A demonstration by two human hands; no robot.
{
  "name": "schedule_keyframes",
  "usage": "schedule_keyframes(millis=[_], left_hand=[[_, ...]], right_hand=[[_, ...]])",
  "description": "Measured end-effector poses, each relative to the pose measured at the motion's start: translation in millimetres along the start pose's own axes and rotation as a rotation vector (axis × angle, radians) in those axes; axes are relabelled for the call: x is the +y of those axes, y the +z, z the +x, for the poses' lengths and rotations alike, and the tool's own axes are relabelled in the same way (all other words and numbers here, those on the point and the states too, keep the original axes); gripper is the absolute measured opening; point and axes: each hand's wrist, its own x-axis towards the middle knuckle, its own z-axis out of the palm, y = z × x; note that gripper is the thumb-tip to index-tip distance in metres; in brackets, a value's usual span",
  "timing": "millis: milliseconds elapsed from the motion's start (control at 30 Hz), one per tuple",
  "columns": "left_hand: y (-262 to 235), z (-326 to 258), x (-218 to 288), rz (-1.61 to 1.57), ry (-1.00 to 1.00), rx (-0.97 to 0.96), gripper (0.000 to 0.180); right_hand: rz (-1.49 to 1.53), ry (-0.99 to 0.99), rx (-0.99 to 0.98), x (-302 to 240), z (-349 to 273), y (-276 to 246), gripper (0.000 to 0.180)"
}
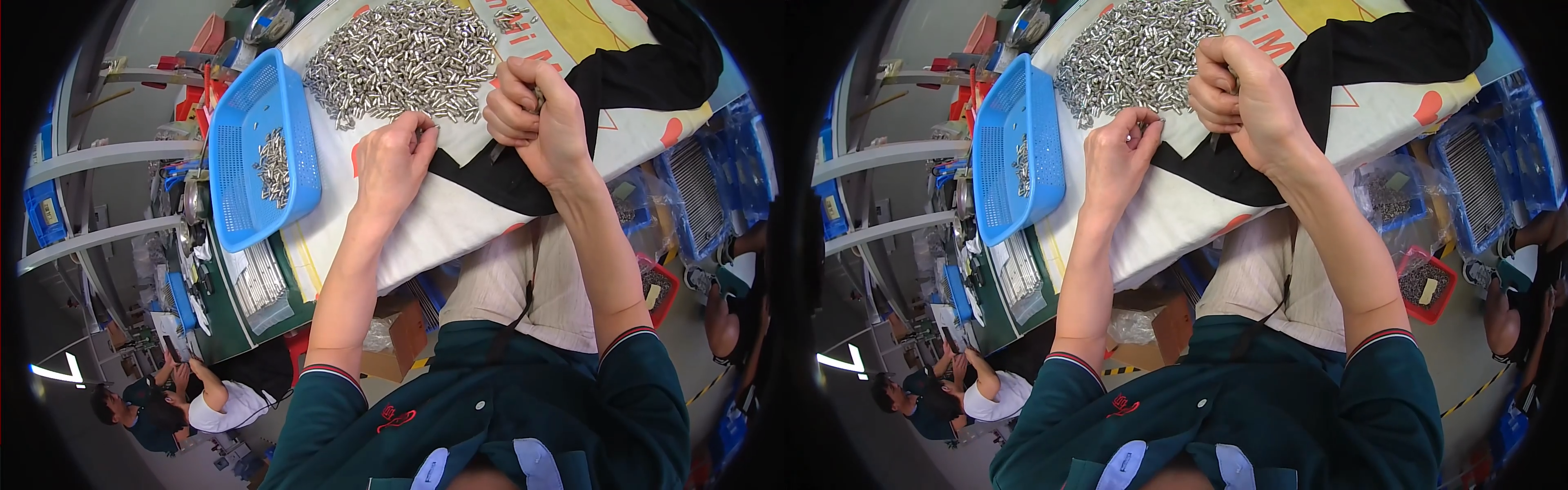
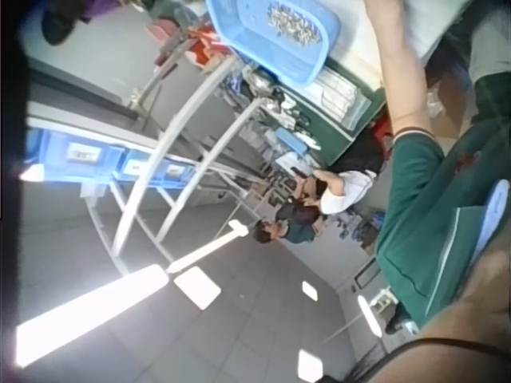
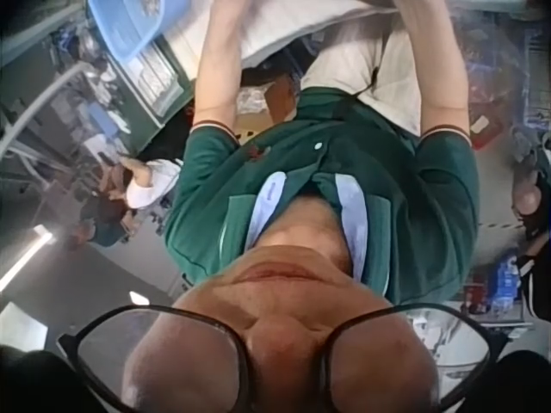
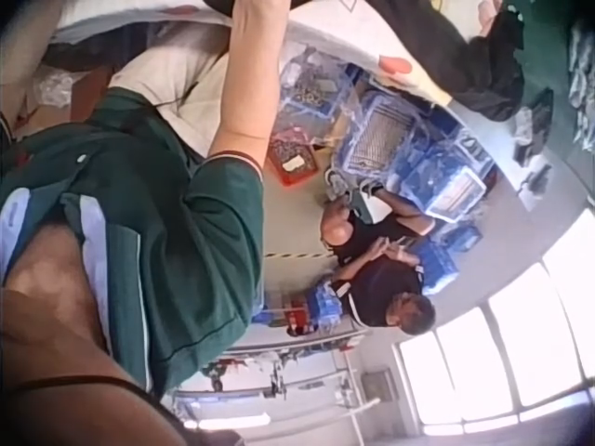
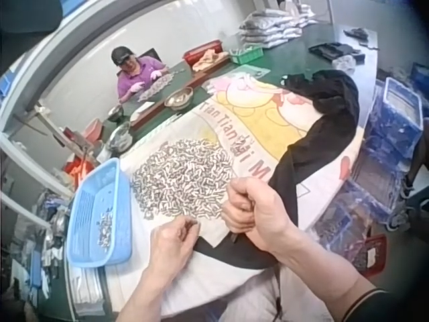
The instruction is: Picking up small metal hardware pieces and using a handheld manual press tool to attach them to a black fabric component.
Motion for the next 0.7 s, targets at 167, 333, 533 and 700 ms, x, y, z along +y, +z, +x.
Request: schedule_keyframes(millis=[167, 333, 533, 700], left_hand=[[1.1, 0.7, -0.1, -0.034, 0.019, -0.014, 0.005], [0.7, 1.2, 3.2, -0.193, -0.036, 0.028, 0.005], [-14.8, 4.6, -14.3, -1.632, -0.551, -0.187, 0.01], [-12.5, 4.3, -17.5, -1.737, -0.632, -0.213, 0.016]], right_hand=[[-0.004, -0.004, 0.003, -0.2, 0.2, 1.0, 0.034], [0.001, 0.002, -0.001, -0.8, 0.7, -0.1, 0.034], [0.023, 0.006, -0.008, 1.1, 0.8, -0.3, 0.036], [0.023, -0.001, -0.015, -0.4, 0.2, 0.6, 0.036]])
